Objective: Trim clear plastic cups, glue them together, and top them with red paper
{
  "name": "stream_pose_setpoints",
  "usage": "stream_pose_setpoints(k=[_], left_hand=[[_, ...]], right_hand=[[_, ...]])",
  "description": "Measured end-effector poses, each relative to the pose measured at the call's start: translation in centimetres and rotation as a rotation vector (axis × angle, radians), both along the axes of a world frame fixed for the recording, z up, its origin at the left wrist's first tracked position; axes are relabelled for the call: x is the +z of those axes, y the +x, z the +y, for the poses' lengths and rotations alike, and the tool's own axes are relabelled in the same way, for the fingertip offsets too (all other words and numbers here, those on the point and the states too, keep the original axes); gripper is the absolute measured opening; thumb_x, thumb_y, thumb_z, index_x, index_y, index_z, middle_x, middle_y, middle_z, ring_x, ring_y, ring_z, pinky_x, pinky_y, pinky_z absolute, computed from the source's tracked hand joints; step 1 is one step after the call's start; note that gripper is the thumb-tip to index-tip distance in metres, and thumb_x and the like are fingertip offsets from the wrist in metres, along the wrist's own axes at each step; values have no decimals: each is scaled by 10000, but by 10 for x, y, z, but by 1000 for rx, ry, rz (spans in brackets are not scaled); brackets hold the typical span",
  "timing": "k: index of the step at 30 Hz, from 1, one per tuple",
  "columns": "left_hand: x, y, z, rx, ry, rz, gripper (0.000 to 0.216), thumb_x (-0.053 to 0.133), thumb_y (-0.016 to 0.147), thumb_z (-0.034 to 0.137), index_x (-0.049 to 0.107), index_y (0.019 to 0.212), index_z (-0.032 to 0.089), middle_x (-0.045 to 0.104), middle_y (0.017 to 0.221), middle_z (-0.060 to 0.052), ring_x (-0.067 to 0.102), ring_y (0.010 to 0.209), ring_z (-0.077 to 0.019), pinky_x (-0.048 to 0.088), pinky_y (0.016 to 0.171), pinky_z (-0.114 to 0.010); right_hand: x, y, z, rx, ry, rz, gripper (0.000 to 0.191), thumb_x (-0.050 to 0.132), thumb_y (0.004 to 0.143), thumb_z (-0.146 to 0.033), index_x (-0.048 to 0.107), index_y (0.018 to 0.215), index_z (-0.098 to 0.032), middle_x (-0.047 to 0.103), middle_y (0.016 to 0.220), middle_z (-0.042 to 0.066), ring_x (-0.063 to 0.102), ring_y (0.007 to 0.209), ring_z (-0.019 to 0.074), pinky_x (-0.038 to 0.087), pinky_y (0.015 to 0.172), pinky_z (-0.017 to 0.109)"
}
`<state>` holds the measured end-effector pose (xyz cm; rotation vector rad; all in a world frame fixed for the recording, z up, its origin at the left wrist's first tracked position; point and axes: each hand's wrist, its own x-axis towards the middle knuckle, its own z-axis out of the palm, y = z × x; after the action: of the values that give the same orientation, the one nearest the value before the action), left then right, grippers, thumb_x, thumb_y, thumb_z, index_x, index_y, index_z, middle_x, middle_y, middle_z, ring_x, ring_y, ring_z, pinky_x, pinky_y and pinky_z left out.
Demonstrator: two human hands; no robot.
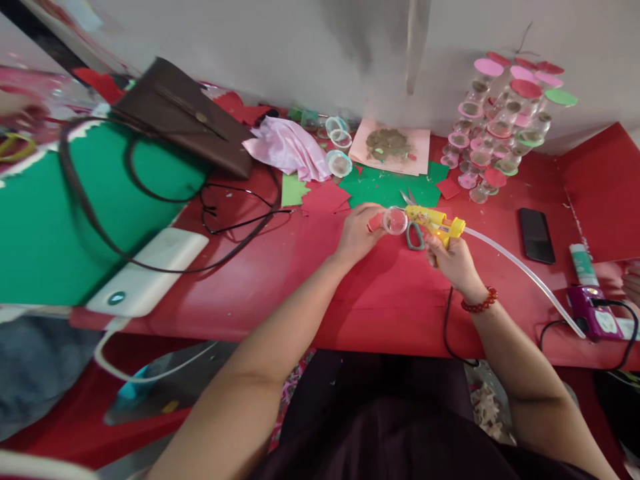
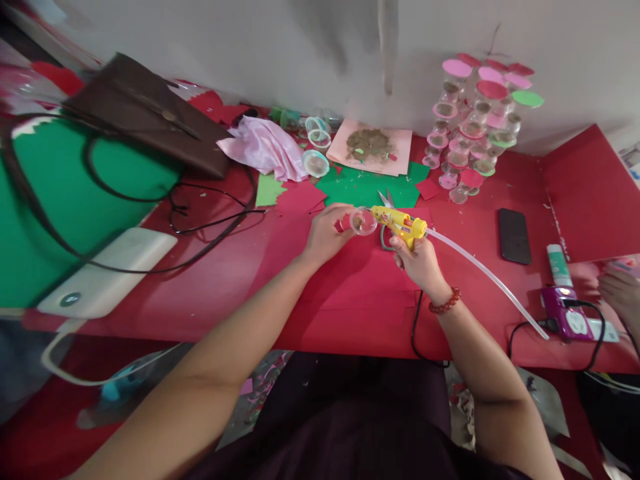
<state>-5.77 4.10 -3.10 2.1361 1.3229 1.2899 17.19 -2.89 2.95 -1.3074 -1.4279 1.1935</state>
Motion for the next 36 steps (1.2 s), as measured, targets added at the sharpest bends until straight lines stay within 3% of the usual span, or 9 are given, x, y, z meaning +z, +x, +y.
stream_pose_setpoints(k=[12, 23, 36], left_hand=[[3, -1, -1, 24, -28, -13, 262, 806, 864, 394, 736, 1064, 240, 772, 1171, -80, 732, 1131, -235, 590, 1026, -402], [3, -2, -1, 42, -33, -16, 306, 795, 868, 487, 744, 1049, 246, 771, 1159, -68, 731, 1108, -237, 592, 1009, -394], [7, -3, -1, 57, -43, -50, 300, 799, 861, 477, 753, 1038, 239, 775, 1141, -69, 730, 1083, -237, 586, 1004, -406]], right_hand=[[0, 4, 0, -18, 5, -51, 609, 636, 820, -815, 524, 692, -230, 485, 457, -54, 414, 409, 77, 339, 425, 234], [1, 3, 0, -23, -1, -36, 595, 652, 814, -805, 547, 721, -226, 487, 452, -61, 416, 400, 79, 330, 419, 238], [0, 4, 0, -33, -1, -43, 595, 643, 827, -800, 545, 710, -224, 488, 455, -56, 419, 408, 77, 333, 427, 230]])
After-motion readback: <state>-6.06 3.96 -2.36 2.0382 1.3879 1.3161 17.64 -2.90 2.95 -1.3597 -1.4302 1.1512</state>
